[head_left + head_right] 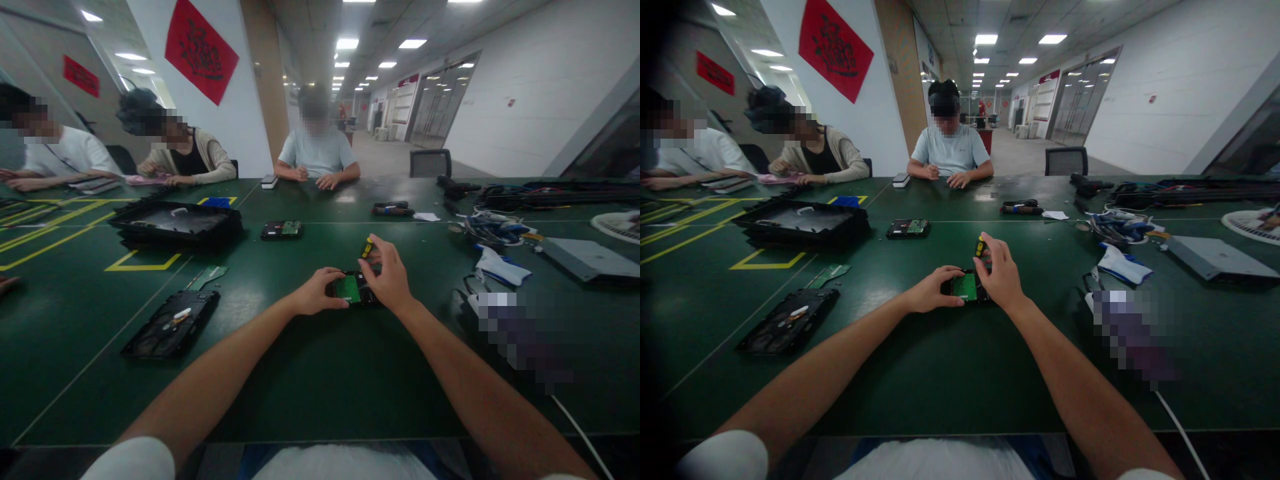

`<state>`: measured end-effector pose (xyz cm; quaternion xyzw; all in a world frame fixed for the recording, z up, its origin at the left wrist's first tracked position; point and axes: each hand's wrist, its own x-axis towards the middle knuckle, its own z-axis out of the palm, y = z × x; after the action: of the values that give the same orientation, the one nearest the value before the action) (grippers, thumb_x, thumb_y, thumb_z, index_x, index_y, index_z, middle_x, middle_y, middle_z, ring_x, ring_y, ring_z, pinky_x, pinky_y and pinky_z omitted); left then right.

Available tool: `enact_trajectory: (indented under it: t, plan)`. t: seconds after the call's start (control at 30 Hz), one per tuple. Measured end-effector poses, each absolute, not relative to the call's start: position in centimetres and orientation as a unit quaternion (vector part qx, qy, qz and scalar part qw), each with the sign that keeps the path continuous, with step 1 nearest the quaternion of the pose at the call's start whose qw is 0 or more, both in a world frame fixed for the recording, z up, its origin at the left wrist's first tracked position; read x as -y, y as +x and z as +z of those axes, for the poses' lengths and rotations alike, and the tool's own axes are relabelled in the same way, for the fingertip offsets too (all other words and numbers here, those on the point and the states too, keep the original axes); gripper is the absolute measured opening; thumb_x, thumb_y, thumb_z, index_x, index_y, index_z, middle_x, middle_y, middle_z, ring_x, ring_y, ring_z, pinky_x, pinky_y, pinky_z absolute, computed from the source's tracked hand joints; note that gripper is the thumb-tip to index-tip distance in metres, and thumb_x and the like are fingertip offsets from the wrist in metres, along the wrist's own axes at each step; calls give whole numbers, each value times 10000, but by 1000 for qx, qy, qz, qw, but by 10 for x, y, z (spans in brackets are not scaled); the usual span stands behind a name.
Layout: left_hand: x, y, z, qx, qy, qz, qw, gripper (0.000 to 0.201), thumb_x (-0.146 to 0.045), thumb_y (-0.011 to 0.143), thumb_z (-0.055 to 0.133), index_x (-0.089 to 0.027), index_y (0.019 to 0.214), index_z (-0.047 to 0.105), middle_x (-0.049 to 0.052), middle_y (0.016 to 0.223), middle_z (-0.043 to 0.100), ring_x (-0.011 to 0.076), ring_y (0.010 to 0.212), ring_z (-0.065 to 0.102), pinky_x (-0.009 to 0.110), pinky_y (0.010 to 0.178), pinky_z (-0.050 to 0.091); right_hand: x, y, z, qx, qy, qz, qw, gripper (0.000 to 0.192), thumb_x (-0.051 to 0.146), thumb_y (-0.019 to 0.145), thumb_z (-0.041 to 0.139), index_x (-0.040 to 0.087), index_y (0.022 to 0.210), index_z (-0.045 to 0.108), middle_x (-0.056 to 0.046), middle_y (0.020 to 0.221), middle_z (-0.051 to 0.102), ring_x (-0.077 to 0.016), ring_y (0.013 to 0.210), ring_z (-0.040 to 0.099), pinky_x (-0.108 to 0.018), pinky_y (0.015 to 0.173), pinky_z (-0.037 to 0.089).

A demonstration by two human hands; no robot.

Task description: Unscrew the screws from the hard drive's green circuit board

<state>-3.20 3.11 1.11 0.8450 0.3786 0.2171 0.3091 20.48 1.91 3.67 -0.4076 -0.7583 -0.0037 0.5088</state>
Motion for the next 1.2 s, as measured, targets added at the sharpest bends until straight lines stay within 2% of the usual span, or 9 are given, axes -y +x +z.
enact_trajectory:
  t: [0.23,0.43,0.63,0.8,0.97,1.2]
  plan:
    - [-31,-33,11,-384,842,211,314,877,-636,714,795,-234,1447,532,142,1517,453,363,1412,417,528,1182,365,-19,204,37,760,-406,-5,507,614,256,978,558,287,1545,323,-131,1326,566,-234,992,690,-491,945,607]
    - [-31,-33,12,-376,844,216,314,874,-630,714,799,-230,1445,535,142,1518,451,356,1411,416,514,1184,370,-19,204,37,754,-410,-7,514,624,282,963,595,291,1531,336,-123,1266,572,-234,948,685,-470,850,636]
    - [-31,-32,11,-381,844,216,310,864,-625,714,801,-241,1442,540,142,1513,462,363,1404,426,533,1184,362,-18,203,39,762,-406,-9,504,634,245,977,552,306,1558,305,-116,1292,566,-233,992,675,-489,933,605]
    - [-31,-32,11,-379,841,224,314,855,-610,707,813,-246,1435,550,142,1511,465,368,1402,426,543,1184,354,-18,204,38,758,-413,-14,505,616,273,963,584,303,1530,346,-122,1291,547,-235,956,673,-479,875,627]
    - [-30,-33,12,-381,840,218,320,866,-620,715,801,-244,1448,534,139,1518,455,365,1407,422,536,1178,368,-18,204,38,758,-416,-8,502,618,248,970,562,300,1540,329,-128,1320,551,-233,961,680,-490,910,615]
    - [-32,-32,11,-378,842,221,315,860,-614,703,812,-251,1437,547,132,1514,465,370,1407,422,539,1182,363,-19,203,37,756,-410,-14,510,618,263,961,577,314,1529,336,-119,1290,557,-239,962,675,-491,880,628]
